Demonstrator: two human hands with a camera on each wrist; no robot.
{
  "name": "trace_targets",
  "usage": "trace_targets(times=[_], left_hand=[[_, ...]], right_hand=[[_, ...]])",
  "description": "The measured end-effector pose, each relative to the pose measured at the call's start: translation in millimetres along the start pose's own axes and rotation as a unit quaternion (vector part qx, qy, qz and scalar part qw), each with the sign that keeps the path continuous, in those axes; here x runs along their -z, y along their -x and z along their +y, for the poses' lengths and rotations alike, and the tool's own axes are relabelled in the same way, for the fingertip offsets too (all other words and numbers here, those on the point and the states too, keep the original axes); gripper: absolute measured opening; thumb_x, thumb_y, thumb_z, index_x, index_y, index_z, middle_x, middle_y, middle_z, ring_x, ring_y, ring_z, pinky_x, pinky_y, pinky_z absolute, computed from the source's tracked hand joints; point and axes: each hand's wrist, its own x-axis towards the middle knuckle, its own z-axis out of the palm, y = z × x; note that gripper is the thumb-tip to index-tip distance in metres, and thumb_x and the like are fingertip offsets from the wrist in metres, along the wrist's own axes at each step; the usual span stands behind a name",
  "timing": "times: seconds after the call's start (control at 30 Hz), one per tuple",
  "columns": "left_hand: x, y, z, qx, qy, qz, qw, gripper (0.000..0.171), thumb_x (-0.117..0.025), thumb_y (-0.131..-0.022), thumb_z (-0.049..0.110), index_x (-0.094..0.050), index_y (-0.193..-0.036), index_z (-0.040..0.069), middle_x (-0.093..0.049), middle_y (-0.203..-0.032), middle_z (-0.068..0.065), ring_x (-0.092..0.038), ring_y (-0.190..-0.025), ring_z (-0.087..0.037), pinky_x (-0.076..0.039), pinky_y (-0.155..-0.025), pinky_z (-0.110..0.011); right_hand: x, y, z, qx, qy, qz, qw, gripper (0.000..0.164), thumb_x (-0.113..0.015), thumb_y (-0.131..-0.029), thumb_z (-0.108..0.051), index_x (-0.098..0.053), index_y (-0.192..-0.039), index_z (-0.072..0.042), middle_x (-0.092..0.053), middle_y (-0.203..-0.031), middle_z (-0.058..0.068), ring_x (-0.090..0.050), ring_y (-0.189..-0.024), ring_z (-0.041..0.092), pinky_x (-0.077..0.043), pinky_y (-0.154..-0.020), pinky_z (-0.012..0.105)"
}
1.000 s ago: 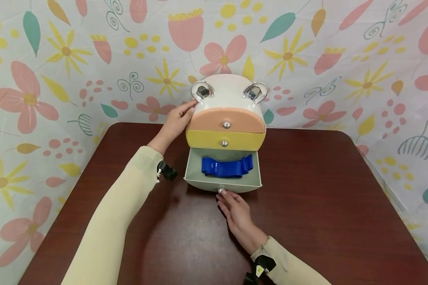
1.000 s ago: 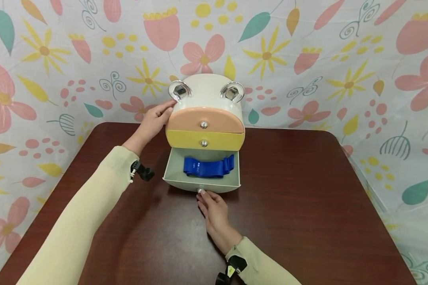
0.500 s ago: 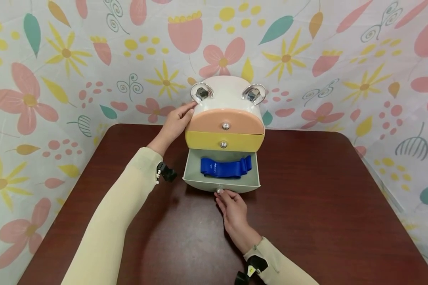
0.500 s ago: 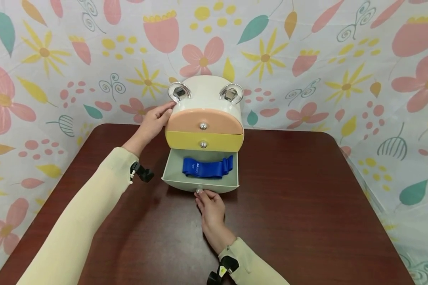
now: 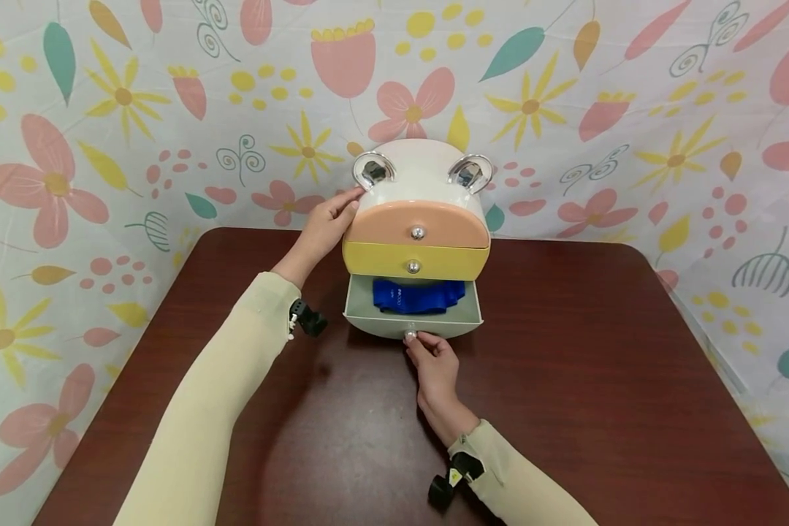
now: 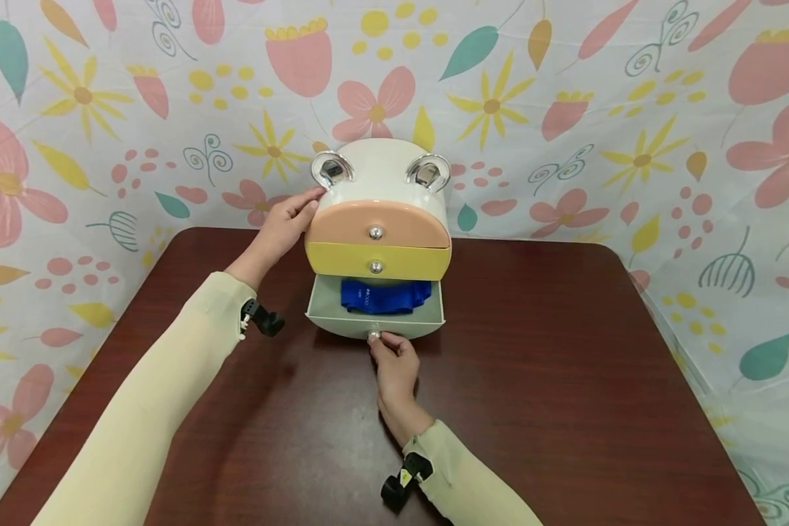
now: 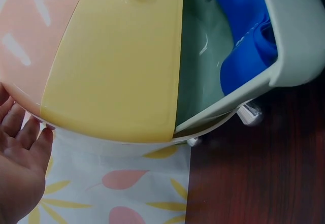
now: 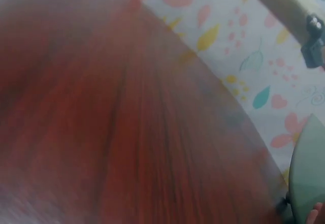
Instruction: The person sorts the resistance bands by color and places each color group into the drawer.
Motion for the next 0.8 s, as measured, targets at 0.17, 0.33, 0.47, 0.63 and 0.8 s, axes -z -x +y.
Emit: trace_targets(times=[0.17,0.33,0.47,0.63,0.8], left_hand=[[-0.4,-1.3,-0.1,-0.003,0.003,-0.004,1.0,0.046,-0.047,-0.11,0.026,-0.049,-0.154,0.012,-0.044,-0.163,-0.009,-0.034,-0.156,-0.024,-0.035,-0.127,-0.042],[0.1,-1.3,0.0,-0.003,0.005,-0.004,1.0,0.045,-0.046,-0.111,0.026,-0.049,-0.154,0.012,-0.044,-0.163,-0.008,-0.034,-0.156,-0.024,-0.035,-0.126,-0.042],[0.7,-1.0,0.5,0.001,0.003,-0.004,1.0,0.046,-0.046,-0.111,0.026,-0.049,-0.154,0.013,-0.044,-0.163,-0.008,-0.035,-0.156,-0.024,-0.035,-0.126,-0.042],[1.2,-1.9,-0.1,0.0,-0.003,-0.005,1.0,0.046,-0.046,-0.111,0.027,-0.048,-0.154,0.013,-0.043,-0.163,-0.008,-0.035,-0.156,-0.025,-0.036,-0.126,-0.043],[1.8,-0.7,1.3,-0.003,-0.008,-0.008,0.9999,0.045,-0.046,-0.111,0.026,-0.049,-0.154,0.012,-0.044,-0.163,-0.009,-0.035,-0.156,-0.026,-0.036,-0.126,-0.043]], right_hand=[[-2.4,-5.6,0.3,0.012,0.018,0.005,1.0,0.011,-0.068,-0.092,0.004,-0.067,-0.104,0.005,-0.07,-0.079,-0.007,-0.071,-0.074,0.003,-0.06,-0.076,0.019],[-6.8,-9.9,-0.2,0.024,0.027,0.005,0.999,0.012,-0.069,-0.092,0.003,-0.067,-0.103,0.007,-0.072,-0.083,-0.003,-0.07,-0.075,0.002,-0.059,-0.074,0.016],[-11.1,-16.3,-1.6,0.034,0.034,0.007,0.999,0.011,-0.069,-0.091,0.003,-0.067,-0.101,0.006,-0.071,-0.083,-0.002,-0.07,-0.074,0.002,-0.058,-0.072,0.015],[-16.0,-25.0,-3.6,0.037,0.036,0.01,0.999,0.013,-0.069,-0.091,0.004,-0.068,-0.102,0.008,-0.07,-0.081,-0.004,-0.069,-0.073,0.002,-0.057,-0.071,0.015],[-18.3,-32.7,-6.8,0.036,0.046,0.009,0.998,0.012,-0.069,-0.092,0.002,-0.068,-0.103,0.006,-0.069,-0.083,-0.002,-0.069,-0.074,0.002,-0.058,-0.072,0.016]])
